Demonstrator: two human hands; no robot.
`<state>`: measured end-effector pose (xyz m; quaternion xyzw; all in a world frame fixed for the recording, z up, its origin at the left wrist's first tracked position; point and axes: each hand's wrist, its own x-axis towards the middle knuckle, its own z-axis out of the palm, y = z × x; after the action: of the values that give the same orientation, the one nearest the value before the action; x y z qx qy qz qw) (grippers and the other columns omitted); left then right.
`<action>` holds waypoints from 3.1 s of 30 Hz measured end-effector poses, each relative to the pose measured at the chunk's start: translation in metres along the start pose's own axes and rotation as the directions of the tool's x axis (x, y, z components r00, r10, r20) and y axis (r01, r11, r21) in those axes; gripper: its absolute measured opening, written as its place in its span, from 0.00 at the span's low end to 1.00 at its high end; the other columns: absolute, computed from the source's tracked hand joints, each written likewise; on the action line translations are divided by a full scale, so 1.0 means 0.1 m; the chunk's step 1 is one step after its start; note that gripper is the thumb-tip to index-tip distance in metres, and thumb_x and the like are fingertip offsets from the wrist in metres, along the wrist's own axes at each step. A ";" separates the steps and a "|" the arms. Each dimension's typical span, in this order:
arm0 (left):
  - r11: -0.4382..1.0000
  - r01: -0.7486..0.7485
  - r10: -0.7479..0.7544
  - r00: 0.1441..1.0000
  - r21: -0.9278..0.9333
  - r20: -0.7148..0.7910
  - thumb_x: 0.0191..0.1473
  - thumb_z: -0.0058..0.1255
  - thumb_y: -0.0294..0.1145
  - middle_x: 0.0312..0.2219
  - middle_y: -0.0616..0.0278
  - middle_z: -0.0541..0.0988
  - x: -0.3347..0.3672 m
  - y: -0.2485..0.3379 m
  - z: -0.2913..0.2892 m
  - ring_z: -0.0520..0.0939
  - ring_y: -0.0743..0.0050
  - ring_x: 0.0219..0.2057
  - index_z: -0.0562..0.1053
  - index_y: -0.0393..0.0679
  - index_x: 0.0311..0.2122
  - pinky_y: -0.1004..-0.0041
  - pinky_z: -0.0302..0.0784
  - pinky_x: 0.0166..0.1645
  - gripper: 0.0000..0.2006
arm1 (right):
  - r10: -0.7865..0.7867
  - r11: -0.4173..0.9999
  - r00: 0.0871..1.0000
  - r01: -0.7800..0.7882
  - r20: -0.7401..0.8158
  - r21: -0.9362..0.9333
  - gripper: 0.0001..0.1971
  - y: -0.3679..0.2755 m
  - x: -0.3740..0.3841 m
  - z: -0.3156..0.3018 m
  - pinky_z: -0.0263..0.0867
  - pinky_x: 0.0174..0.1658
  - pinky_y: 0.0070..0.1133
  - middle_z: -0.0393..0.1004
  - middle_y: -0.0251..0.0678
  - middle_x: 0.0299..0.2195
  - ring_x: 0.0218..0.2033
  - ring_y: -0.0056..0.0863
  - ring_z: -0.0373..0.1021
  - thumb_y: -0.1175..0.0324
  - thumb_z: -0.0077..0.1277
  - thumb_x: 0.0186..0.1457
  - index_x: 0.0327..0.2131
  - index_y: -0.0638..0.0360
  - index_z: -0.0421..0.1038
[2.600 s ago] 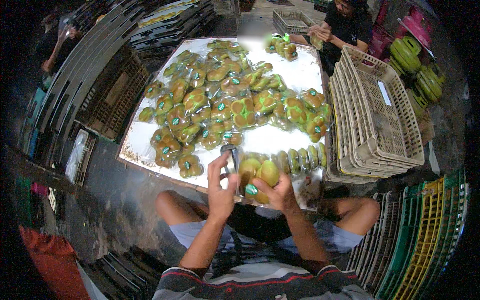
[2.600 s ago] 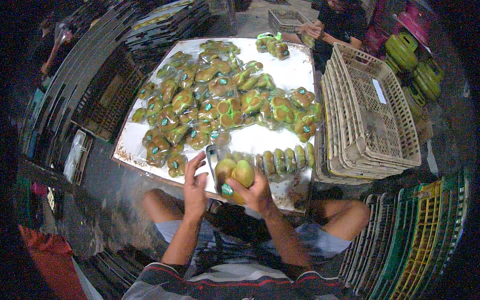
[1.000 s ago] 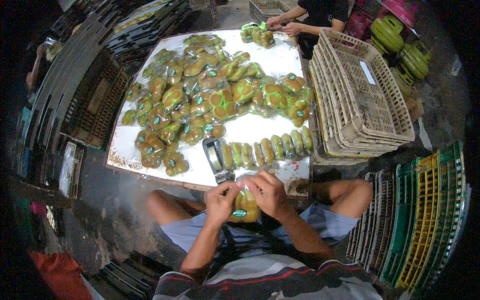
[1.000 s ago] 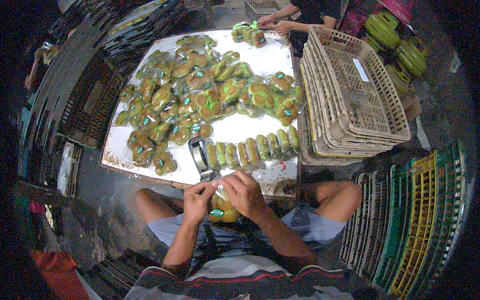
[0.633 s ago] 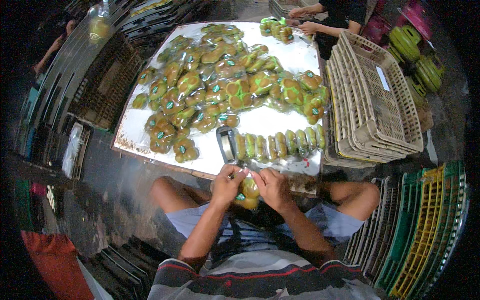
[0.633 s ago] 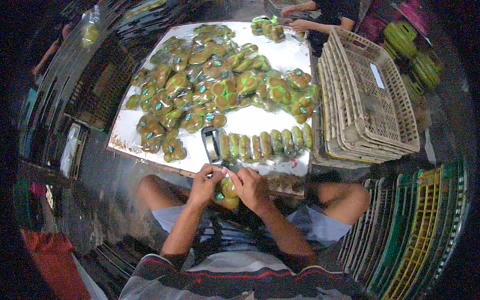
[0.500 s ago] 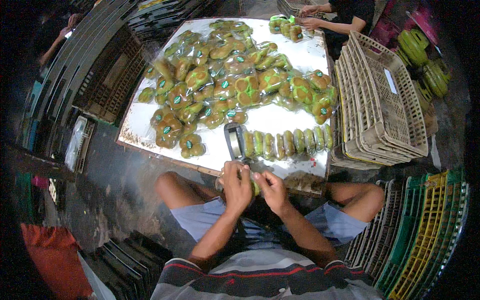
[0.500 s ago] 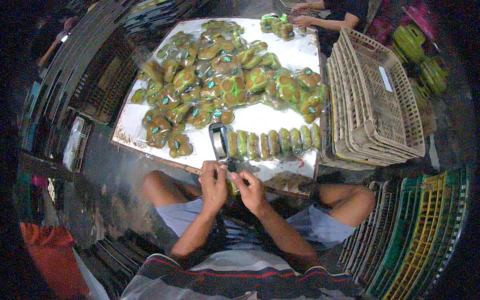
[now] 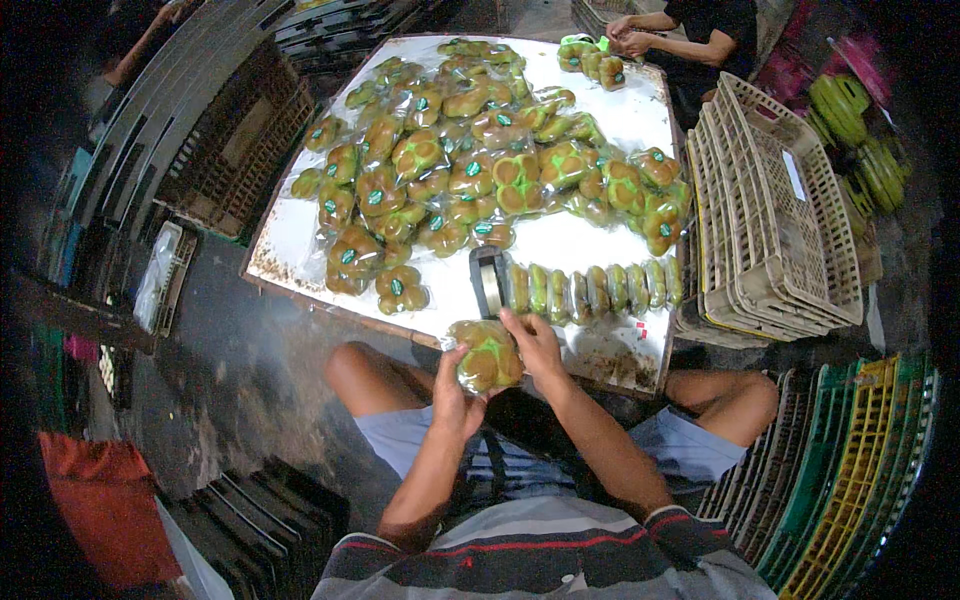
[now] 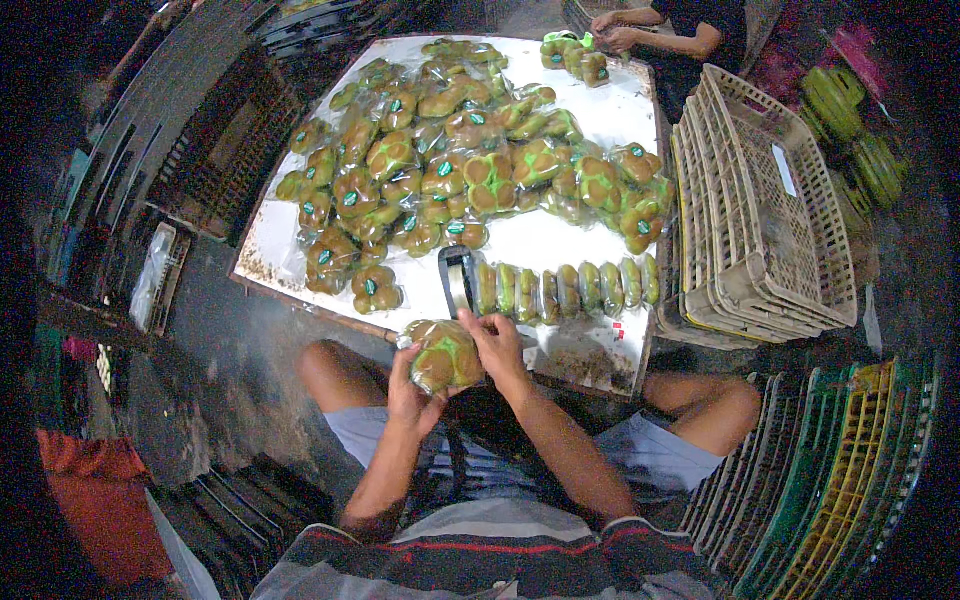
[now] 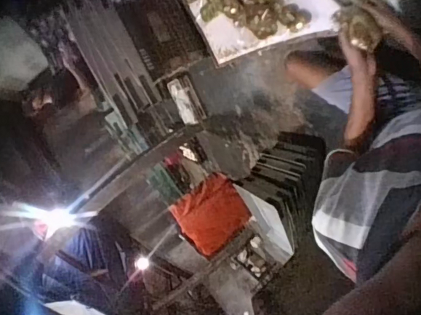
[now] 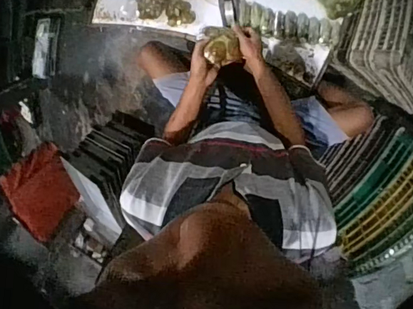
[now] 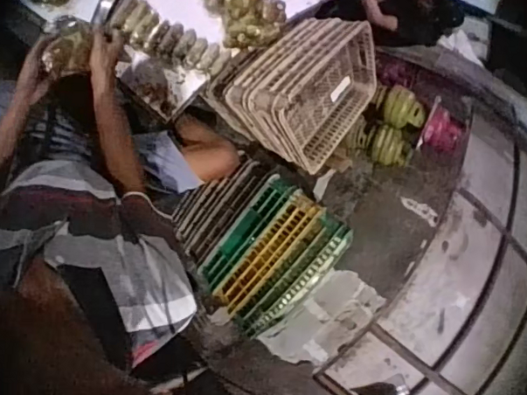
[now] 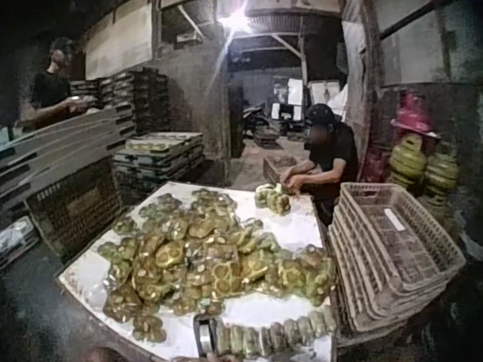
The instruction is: The person sits on the floor and packages small, greenish-brown bread rolls into clear plastic bags. They use a handheld sealing device to close the bags and then place the finished packages into a white plastic basket. The person occasionally reaches for a roll of tape to secure the packaging.
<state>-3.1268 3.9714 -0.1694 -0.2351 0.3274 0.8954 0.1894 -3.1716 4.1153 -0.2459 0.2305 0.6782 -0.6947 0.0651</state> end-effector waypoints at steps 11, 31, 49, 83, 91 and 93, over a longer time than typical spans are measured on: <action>0.983 -0.011 0.009 1.000 0.184 0.011 0.57 0.53 0.38 0.46 0.55 0.78 0.03 0.37 -0.30 0.81 0.62 0.45 0.67 0.40 0.54 0.63 0.80 0.43 0.22 | -0.235 0.909 0.895 0.340 0.379 -0.242 0.13 0.32 0.01 -0.26 0.65 0.30 0.28 0.75 0.40 0.21 0.23 0.29 0.70 0.63 0.61 0.53 0.26 0.65 0.77; 0.826 0.330 -0.447 0.877 0.456 0.174 0.61 0.49 0.51 0.52 0.56 0.75 0.22 -0.30 0.45 0.78 0.62 0.52 0.67 0.41 0.59 0.59 0.75 0.55 0.28 | -0.333 0.865 0.855 0.445 0.397 -0.233 0.31 -0.56 -0.36 -1.46 0.66 0.47 0.27 0.74 0.38 0.43 0.45 0.25 0.68 0.52 0.73 0.40 0.42 0.64 0.73; 0.553 -0.121 -0.055 0.982 0.824 0.180 0.51 0.58 0.40 0.53 0.43 0.71 1.42 -1.65 1.44 0.71 0.58 0.55 0.62 0.31 0.61 0.66 0.68 0.58 0.36 | -0.447 0.572 0.862 0.070 -0.239 -0.817 0.56 -0.23 0.95 -2.97 0.66 0.54 0.43 0.62 0.60 0.53 0.53 0.57 0.65 0.40 0.68 0.36 0.62 0.64 0.52; 0.773 -0.205 -0.306 0.708 0.601 0.636 0.57 0.58 0.39 0.51 0.49 0.74 0.86 -1.32 3.21 0.78 0.60 0.50 0.56 0.35 0.64 0.64 0.78 0.52 0.35 | -0.170 0.442 0.921 -0.247 -0.351 -0.862 0.57 -2.17 -0.06 -5.16 0.47 0.68 0.35 0.44 0.54 0.69 0.68 0.43 0.48 0.44 0.60 0.49 0.69 0.62 0.35; 0.538 -0.357 0.431 0.895 0.763 0.115 0.59 0.55 0.42 0.50 0.47 0.73 1.15 -0.18 0.93 0.73 0.59 0.53 0.64 0.31 0.58 0.66 0.67 0.59 0.29 | -0.470 0.801 0.874 0.361 -0.127 -0.477 0.40 -2.26 -0.06 -2.86 0.69 0.51 0.33 0.72 0.52 0.50 0.48 0.43 0.72 0.51 0.67 0.47 0.56 0.67 0.63; 0.436 -0.306 0.460 0.884 0.846 0.082 0.58 0.55 0.46 0.53 0.41 0.71 1.38 -0.32 0.58 0.72 0.53 0.55 0.63 0.29 0.60 0.63 0.66 0.60 0.33 | -0.556 0.567 0.829 0.437 0.066 -0.698 0.47 -1.55 0.35 -2.27 0.70 0.50 0.34 0.72 0.57 0.48 0.47 0.47 0.73 0.40 0.63 0.46 0.58 0.69 0.60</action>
<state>-3.2415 4.0591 -0.2215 -0.1051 0.7745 0.6223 0.0429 -3.2120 4.3553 -0.1128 0.0441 0.9253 -0.3609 -0.1074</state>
